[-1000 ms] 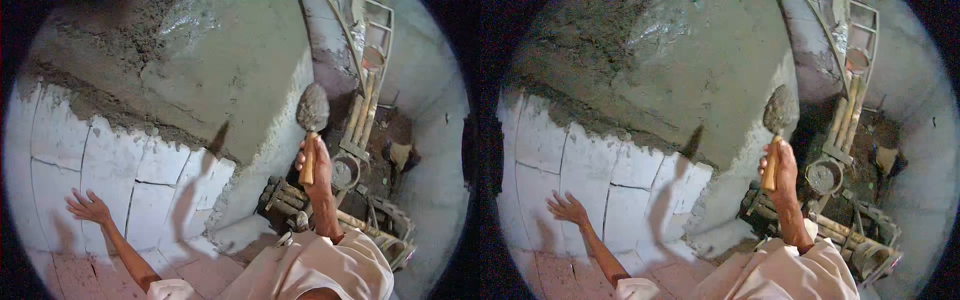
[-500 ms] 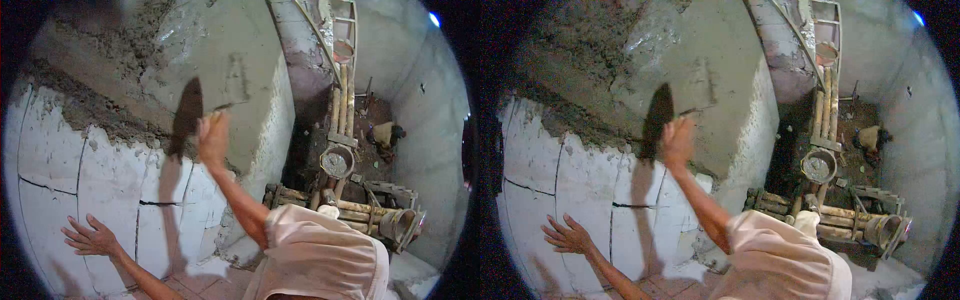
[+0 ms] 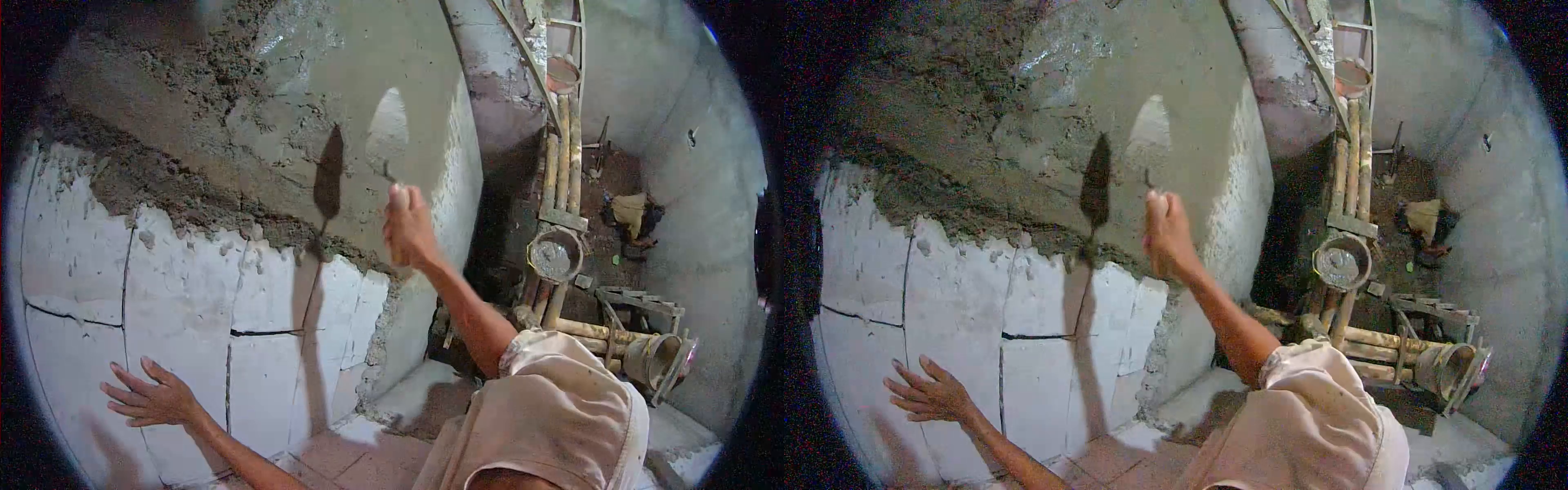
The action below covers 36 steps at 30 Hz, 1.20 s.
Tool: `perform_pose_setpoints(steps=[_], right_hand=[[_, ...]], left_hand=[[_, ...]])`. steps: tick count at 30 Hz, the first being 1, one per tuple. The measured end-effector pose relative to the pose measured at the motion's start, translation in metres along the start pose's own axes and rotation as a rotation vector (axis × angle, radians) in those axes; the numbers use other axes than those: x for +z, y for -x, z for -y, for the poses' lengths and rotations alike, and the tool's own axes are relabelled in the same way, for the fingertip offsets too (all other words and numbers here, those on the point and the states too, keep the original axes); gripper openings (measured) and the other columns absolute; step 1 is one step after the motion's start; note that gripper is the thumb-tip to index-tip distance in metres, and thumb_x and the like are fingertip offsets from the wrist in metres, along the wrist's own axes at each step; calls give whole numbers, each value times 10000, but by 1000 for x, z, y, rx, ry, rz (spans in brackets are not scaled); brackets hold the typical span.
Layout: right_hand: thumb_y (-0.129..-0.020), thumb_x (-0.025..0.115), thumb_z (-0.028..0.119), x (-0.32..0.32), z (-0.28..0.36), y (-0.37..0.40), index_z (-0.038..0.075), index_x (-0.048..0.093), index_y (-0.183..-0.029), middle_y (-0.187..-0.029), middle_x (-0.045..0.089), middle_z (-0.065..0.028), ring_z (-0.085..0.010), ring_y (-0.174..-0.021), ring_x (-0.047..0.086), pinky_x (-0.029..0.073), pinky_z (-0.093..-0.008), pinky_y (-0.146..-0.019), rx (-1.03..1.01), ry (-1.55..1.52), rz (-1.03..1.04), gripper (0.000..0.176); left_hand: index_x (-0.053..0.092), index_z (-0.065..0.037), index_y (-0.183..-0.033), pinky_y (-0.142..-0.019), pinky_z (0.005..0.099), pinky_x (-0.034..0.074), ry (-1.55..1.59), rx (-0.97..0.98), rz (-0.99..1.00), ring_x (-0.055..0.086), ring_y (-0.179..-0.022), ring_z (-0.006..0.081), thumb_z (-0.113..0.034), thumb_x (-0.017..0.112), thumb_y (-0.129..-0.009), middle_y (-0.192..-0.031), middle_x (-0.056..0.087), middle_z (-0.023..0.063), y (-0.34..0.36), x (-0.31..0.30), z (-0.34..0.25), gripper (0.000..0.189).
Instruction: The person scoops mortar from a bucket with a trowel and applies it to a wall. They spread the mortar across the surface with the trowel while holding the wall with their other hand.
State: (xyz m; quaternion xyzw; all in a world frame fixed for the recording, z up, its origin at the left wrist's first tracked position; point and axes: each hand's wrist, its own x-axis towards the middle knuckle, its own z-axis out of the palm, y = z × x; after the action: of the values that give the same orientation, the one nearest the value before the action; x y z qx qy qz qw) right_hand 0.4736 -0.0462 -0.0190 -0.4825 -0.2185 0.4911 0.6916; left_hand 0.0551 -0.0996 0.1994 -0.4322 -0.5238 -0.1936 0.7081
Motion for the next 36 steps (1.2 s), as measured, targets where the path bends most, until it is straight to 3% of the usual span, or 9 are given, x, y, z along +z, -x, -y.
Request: perform_pose_setpoints(steps=[2, 5, 12, 14, 17, 22, 27, 30, 36], right_hand=[[-997, 438, 489, -2, 0, -30, 76, 472, -1113, -733, 504, -14, -121, -534, 511, 480, -293, -463, 122, -361, 127, 430], [-988, 425, 524, 29, -17, -56, 86, 463, -1103, -731, 508, -14, -127, -522, 508, 469, -290, -452, 240, -533, 219, 454], [-963, 435, 553, 125, -17, 17, 103, 465, -1061, -720, 514, -45, -157, -500, 511, 460, -338, -437, 401, -606, 132, 462], [-957, 444, 569, 152, -14, 36, 93, 455, -1045, -697, 508, -55, -167, -485, 513, 453, -343, -427, 203, -511, 143, 484], [-978, 430, 532, 172, 2, 68, 85, 439, -1014, -672, 488, -62, -167, -470, 498, 442, -341, -412, 155, -509, 285, 449], [-1005, 404, 472, 103, -23, 86, 59, 484, -1011, -657, 443, -27, -126, -482, 439, 418, -308, -426, 123, -148, 513, 421], [-965, 445, 555, 34, -32, 20, 115, 496, -1038, -669, 493, -20, -140, -481, 483, 436, -309, -424, 272, -514, 288, 449], [-1006, 366, 508, 36, -17, -53, 92, 448, -1083, -656, 477, 7, -102, -494, 467, 455, -279, -432, 250, -748, 290, 431], [-996, 377, 527, 88, 23, -26, 128, 457, -1097, -663, 481, 14, -98, -481, 466, 463, -289, -443, 295, -659, 389, 419]], left_hand=[[427, -309, -1443, -998, 697, 289, 46, -15, -37, 333, -1373, 401, -574, 468, -948, -1542, 323, 73, -1, 0, -2, 563], [433, -300, -1440, -1005, 703, 266, 64, -19, -21, 315, -1382, 405, -565, 475, -948, -1546, 317, 72, -2, -5, -4, 561], [440, -291, -1437, -1004, 709, 255, 63, -33, 9, 301, -1388, 413, -552, 478, -951, -1548, 312, 76, 0, -1, -2, 553], [438, -292, -1438, -1004, 710, 254, 71, -27, -16, 298, -1390, 412, -549, 478, -951, -1548, 311, 77, -1, 0, -2, 552], [442, -292, -1435, -1004, 706, 258, 57, -24, -9, 304, -1385, 416, -548, 478, -952, -1547, 313, 80, 0, -1, 0, 548], [439, -296, -1434, -1006, 691, 285, 65, -21, -41, 326, -1380, 394, -545, 484, -952, -1542, 323, 71, -5, -8, -6, 545], [465, -243, -1423, -1027, 695, 242, 11, -33, 31, 293, -1399, 392, -568, 413, -972, -1553, 297, 90, -2, -8, -6, 558], [450, -245, -1433, -1037, 694, 226, 20, -21, 26, 278, -1407, 394, -570, 397, -977, -1561, 280, 92, -1, -6, -3, 562], [453, -233, -1432, -1057, 687, 186, 49, -33, 23, 259, -1417, 397, -557, 409, -975, -1562, 278, 99, -2, -5, -3, 562]])
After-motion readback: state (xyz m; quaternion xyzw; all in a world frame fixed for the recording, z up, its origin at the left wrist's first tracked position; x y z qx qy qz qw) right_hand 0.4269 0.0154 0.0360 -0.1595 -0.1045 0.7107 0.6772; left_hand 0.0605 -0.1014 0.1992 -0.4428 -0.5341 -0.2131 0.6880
